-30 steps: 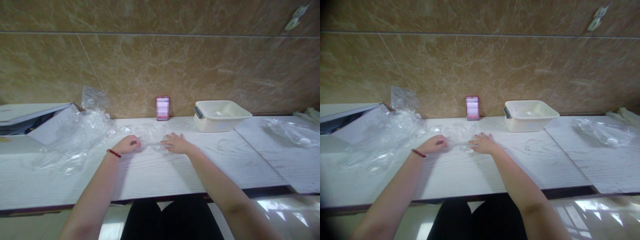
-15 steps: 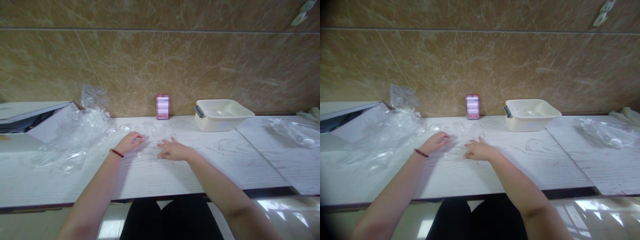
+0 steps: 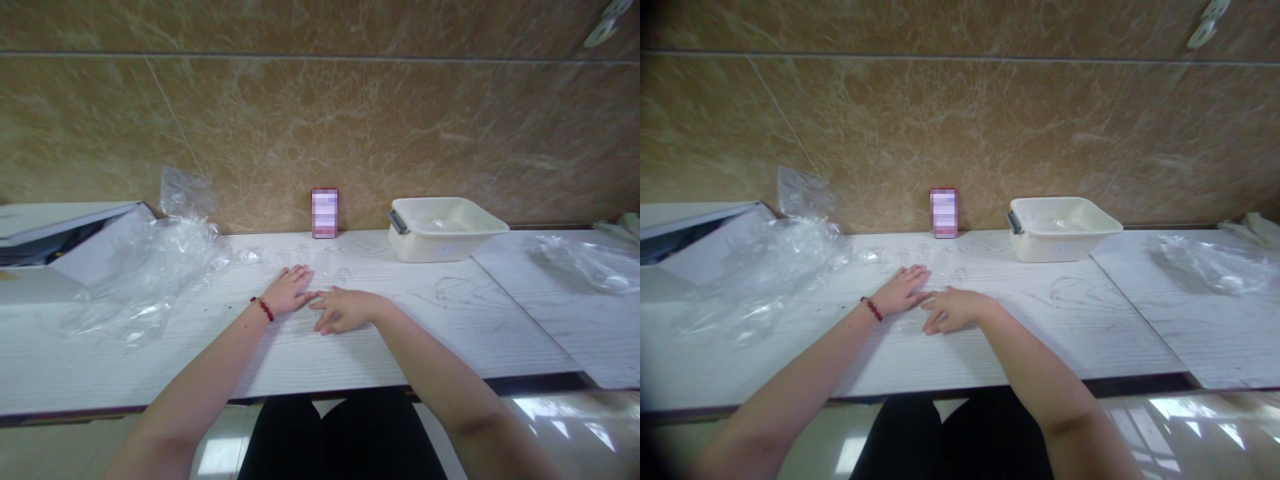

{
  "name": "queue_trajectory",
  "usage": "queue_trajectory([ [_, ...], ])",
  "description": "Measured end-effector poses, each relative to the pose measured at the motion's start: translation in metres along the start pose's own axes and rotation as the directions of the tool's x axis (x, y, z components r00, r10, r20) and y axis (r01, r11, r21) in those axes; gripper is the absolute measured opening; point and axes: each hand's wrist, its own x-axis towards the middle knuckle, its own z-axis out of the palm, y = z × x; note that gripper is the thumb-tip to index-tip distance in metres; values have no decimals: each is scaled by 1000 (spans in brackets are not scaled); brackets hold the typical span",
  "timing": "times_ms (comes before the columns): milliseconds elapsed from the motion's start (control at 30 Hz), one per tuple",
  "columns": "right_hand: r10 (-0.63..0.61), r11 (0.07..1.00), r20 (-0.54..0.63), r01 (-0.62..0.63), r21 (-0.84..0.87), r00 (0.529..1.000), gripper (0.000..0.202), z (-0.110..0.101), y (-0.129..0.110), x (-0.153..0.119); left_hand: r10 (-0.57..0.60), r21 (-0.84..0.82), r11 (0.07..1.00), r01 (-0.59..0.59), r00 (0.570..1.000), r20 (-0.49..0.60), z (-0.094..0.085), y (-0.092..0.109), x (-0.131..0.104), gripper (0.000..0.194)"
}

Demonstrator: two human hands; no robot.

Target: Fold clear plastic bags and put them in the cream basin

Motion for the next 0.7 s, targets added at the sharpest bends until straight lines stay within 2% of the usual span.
queue_trajectory([
  [133, -36, 999, -14, 35, -30, 999, 33, 1, -1, 2, -77, 30, 997, 77, 997, -11, 1, -5, 6, 58],
  [200, -28, 999, -115, 25, -30, 993, 31, 0, 4, 4, -72, 29, 997, 72, 997, -9, 0, -8, 8, 55],
  [233, 20, 999, -211, -27, -31, 977, 31, 0, 9, 5, -66, 25, 997, 67, 998, -9, -1, -9, 8, 55],
  [267, 107, 992, -331, -124, -30, 938, 31, -1, 15, 6, -68, 21, 997, 68, 998, -14, -3, -11, 8, 54],
  [300, 223, 966, -456, -259, -17, 862, 31, -2, 22, 6, -84, 17, 996, 84, 996, -27, -5, -14, 7, 54],
  [367, 462, 825, -629, -563, 47, 625, 32, -3, 39, 5, -162, 18, 986, 164, 984, -78, -10, -21, 2, 51],
  [400, 548, 738, -652, -669, 81, 525, 33, -3, 47, 4, -212, 22, 976, 215, 971, -111, -13, -26, -1, 49],
  [433, 606, 669, -649, -736, 104, 459, 33, -3, 54, 3, -260, 26, 964, 266, 955, -145, -15, -30, -5, 48],
  [467, 647, 620, -637, -775, 120, 419, 33, -2, 60, 1, -297, 31, 951, 307, 939, -172, -17, -34, -9, 46],
  [500, 673, 593, -623, -795, 130, 400, 34, -2, 65, 0, -324, 36, 941, 336, 927, -191, -19, -36, -13, 45],
  [567, 691, 577, -616, -802, 155, 378, 35, 0, 68, 0, -320, 39, 942, 333, 928, -191, -21, -35, -19, 44],
  [633, 695, 578, -622, -795, 184, 362, 32, 1, 68, 1, -253, 20, 966, 259, 956, -149, -22, -24, -21, 43],
  [700, 703, 575, -618, -792, 204, 352, 24, 2, 65, 4, -163, -27, 987, 162, 983, -80, -23, -5, -17, 41],
])
